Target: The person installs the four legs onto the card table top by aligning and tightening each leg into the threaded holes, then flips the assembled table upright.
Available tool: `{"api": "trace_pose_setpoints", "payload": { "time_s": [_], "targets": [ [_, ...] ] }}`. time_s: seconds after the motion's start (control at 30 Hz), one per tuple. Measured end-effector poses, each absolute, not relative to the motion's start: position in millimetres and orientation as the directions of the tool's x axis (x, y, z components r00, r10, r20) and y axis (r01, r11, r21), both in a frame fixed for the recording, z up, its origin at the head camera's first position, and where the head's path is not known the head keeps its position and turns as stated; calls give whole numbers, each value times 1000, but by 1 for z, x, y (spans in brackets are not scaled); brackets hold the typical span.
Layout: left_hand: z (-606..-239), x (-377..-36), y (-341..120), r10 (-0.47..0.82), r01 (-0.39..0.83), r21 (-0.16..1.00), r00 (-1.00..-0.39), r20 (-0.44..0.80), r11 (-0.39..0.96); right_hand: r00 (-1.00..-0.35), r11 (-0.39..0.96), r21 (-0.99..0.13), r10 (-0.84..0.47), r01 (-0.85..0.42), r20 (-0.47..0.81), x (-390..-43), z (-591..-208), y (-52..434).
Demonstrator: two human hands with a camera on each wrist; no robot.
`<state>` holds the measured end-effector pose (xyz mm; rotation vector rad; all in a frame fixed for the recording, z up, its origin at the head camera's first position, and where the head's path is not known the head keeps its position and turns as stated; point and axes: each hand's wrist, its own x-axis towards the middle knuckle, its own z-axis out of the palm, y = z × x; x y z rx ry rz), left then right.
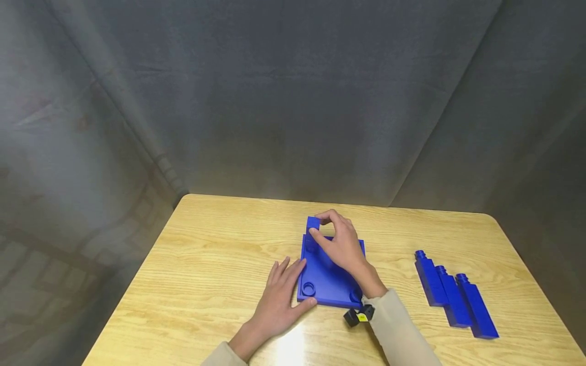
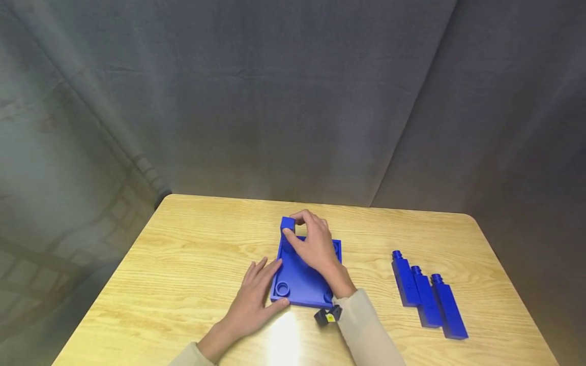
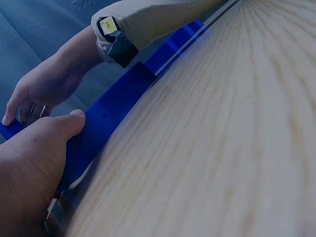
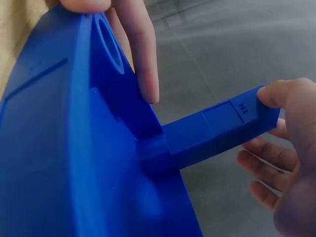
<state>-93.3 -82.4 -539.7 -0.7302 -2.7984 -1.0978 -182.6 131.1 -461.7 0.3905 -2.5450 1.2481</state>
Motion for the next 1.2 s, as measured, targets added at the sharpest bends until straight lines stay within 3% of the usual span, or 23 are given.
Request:
{"api": "trace_pose_setpoints", "payload": {
  "time_s": [0.33,0.63,0.9,1.2],
  "targets": [
    [-540,-94,-81,410,449,627,-886,218,637,-905,607,-704,-61,-369,422,-185,-465,128],
    [-541,-94,-79,409,457,639,-882,234,618,-915,622,-695,-94,-362,393,-180,-462,131],
    [-543,-92,-82,404,467,628,-879,254,623,-883,660,-601,-228,-451,411,-159,-467,145],
    [-541,-92,-82,399,455,636,-885,242,624,-817,693,-495,-245,-525,522,-127,-472,181]
  ]
}}
